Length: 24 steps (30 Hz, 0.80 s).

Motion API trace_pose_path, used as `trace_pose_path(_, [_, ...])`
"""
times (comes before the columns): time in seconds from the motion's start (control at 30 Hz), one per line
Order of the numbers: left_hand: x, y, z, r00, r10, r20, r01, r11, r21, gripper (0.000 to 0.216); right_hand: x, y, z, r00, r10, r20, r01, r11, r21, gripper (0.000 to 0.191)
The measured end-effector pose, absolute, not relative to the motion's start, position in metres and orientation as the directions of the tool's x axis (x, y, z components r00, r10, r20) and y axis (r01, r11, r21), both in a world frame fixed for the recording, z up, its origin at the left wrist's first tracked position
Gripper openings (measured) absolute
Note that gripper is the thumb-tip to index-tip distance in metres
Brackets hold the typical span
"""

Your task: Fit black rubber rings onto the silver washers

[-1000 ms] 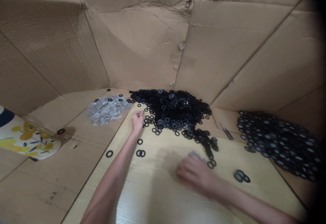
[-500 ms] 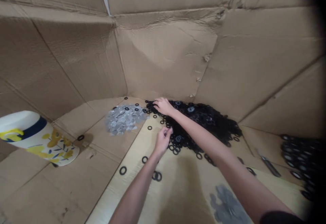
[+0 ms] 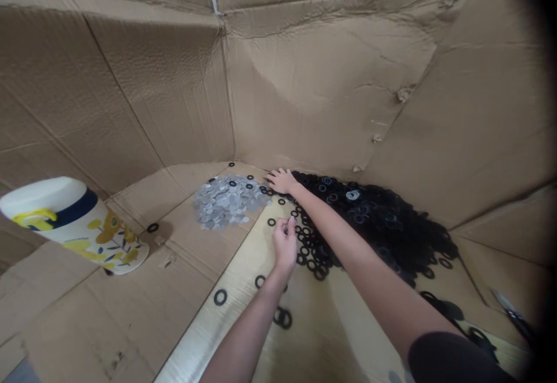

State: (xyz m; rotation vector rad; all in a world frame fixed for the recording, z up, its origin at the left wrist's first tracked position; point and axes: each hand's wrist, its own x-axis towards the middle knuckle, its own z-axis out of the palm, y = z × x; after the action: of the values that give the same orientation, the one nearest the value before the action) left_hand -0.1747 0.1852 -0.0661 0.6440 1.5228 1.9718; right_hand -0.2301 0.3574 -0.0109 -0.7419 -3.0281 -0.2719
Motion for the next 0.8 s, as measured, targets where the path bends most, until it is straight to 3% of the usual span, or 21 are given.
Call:
trace_pose_path(0.13, [-0.175, 0.184, -0.064, -0.717, 0.695, 0.059, -0.13, -0.216, 0.968, 0.034, -0.213, 0.355, -0.008, -0.891, 0.45, 0.056, 0.448, 0.856, 0.258, 0.045])
trace_pose_path(0.47, [-0.176, 0.181, -0.064, -0.695, 0.715, 0.077, -0.122, -0.223, 0.967, 0.035, -0.156, 0.347, 0.022, -0.905, 0.413, -0.1, 0.326, 0.826, 0.459, 0.041])
trace_pose_path(0.67, [-0.177, 0.183, -0.064, -0.688, 0.725, 0.043, -0.173, -0.221, 0.96, 0.035, -0.112, 0.342, 0.043, -0.804, 0.589, -0.083, 0.509, 0.753, 0.417, 0.033])
trace_pose_path(0.8, [-0.175, 0.181, -0.06, -0.681, 0.729, 0.072, -0.134, -0.22, 0.966, 0.036, -0.077, 0.34, 0.051, -0.795, 0.606, 0.015, 0.578, 0.75, 0.323, 0.032])
